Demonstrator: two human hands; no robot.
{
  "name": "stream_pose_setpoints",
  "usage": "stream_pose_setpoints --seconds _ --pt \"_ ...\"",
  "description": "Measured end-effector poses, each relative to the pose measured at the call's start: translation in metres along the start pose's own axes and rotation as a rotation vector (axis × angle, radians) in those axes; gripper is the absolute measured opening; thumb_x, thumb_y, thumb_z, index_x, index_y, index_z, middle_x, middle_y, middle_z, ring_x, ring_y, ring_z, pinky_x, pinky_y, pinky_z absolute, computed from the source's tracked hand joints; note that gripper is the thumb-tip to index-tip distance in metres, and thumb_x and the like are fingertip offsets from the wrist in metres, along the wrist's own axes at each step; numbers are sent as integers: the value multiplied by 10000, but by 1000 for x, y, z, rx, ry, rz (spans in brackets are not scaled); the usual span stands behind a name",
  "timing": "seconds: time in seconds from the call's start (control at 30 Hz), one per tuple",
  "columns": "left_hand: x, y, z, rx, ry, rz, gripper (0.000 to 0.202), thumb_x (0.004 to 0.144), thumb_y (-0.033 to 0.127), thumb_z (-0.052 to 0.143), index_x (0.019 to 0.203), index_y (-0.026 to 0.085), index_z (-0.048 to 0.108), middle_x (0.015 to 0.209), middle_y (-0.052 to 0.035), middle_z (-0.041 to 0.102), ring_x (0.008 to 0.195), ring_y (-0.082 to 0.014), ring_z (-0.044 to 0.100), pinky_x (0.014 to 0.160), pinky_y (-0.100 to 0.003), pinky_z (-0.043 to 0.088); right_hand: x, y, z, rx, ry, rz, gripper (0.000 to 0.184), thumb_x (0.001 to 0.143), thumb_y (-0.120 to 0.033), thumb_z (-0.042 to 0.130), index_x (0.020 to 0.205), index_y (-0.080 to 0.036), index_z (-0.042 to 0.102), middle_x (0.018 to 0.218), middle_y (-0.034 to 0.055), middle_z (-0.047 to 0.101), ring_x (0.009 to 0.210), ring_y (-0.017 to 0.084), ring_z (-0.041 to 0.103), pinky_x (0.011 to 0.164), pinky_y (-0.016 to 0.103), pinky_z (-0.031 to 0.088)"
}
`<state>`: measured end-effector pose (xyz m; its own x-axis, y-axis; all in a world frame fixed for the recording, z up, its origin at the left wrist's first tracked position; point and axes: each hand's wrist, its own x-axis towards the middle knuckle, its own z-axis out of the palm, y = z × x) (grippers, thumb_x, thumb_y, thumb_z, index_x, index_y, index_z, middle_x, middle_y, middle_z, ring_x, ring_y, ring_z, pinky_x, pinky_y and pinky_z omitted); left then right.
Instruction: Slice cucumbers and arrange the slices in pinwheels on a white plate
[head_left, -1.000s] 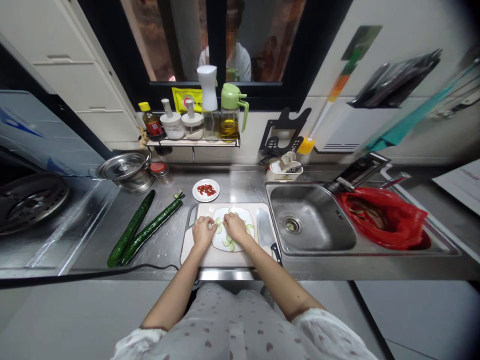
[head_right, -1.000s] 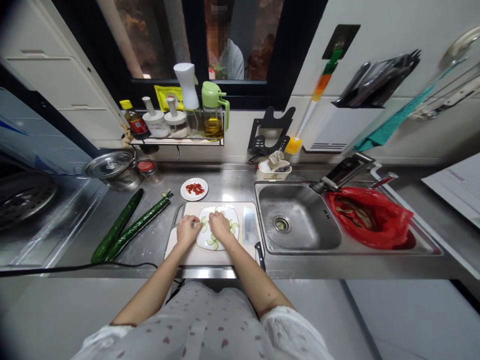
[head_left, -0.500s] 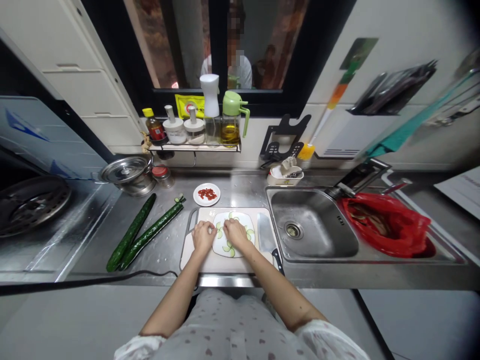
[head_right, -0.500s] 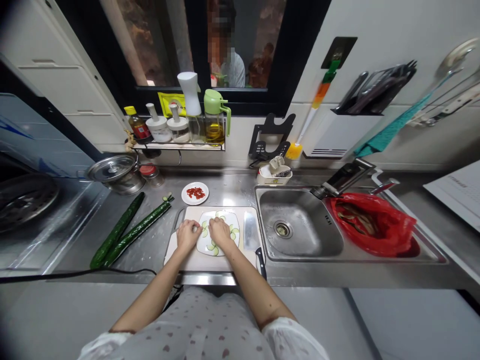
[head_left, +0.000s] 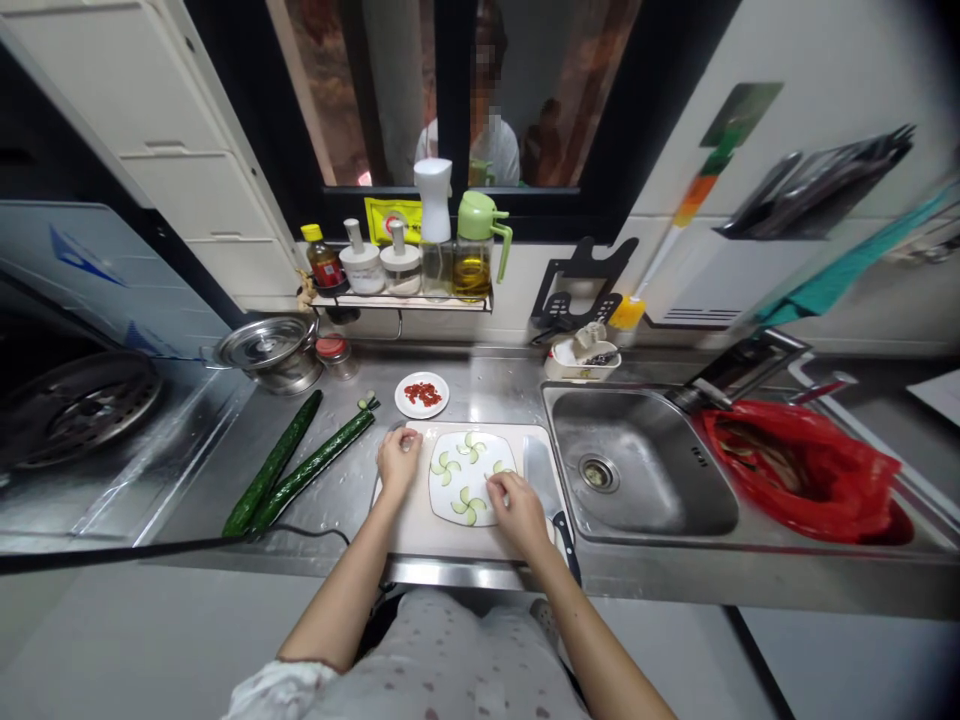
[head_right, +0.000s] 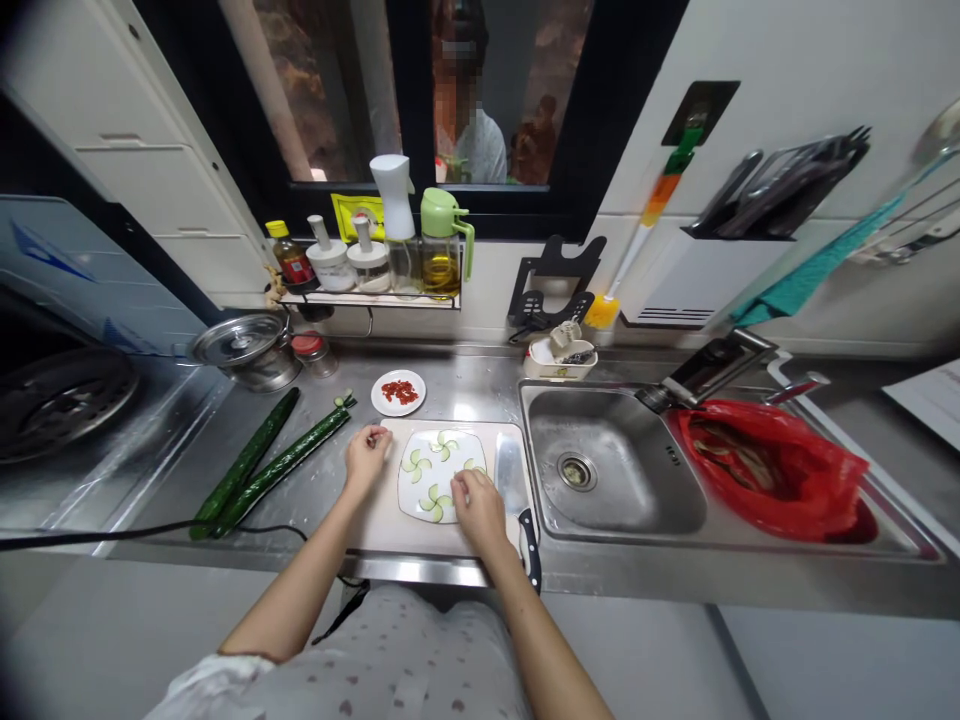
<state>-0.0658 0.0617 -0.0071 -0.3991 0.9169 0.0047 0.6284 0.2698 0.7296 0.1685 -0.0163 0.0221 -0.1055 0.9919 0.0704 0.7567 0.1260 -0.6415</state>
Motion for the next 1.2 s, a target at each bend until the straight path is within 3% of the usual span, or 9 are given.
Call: stream_pose_setpoints --seconds 0.2,0.53,0.7,0.97,1.2 --pt "43 6 6 -65 55 -110 250 824 388 529 968 233 662 908 -16 680 847 -163 598 745 -250 413 -14 12 -9 39 61 62 250 920 -337 395 866 -214 606 832 69 637 812 204 584 765 293 416" --pt "80 28 34 347 -100 -62 215 805 299 572 963 274 716 1096 -101 679 1058 -286 567 895 -415 336 -18 16 -13 43 121 41 294 920 -367 394 849 -206 630 817 72 655 780 195 596 715 284 430" --pt "94 34 45 390 -119 21 249 822 256 559 1012 303 714 1180 -74 654 1094 -278 543 905 -414 324 -20 19 -17 61 141 29 339 927 -416 384 837 -199 629 805 74 657 762 196 596 686 280 427" --pt "107 36 52 463 -166 207 255 813 221 565 986 286 740 1163 -94 656 1097 -282 519 896 -415 311 -20 21 -18 71 122 58 308 920 -391 401 862 -196 632 833 78 664 771 197 601 701 288 438" --pt "109 33 54 327 -109 104 202 830 295 558 907 256 741 1082 -100 693 1049 -286 568 871 -409 351 -19 26 -21 60 128 81 297 917 -383 404 855 -201 631 839 71 665 793 199 607 725 287 441"
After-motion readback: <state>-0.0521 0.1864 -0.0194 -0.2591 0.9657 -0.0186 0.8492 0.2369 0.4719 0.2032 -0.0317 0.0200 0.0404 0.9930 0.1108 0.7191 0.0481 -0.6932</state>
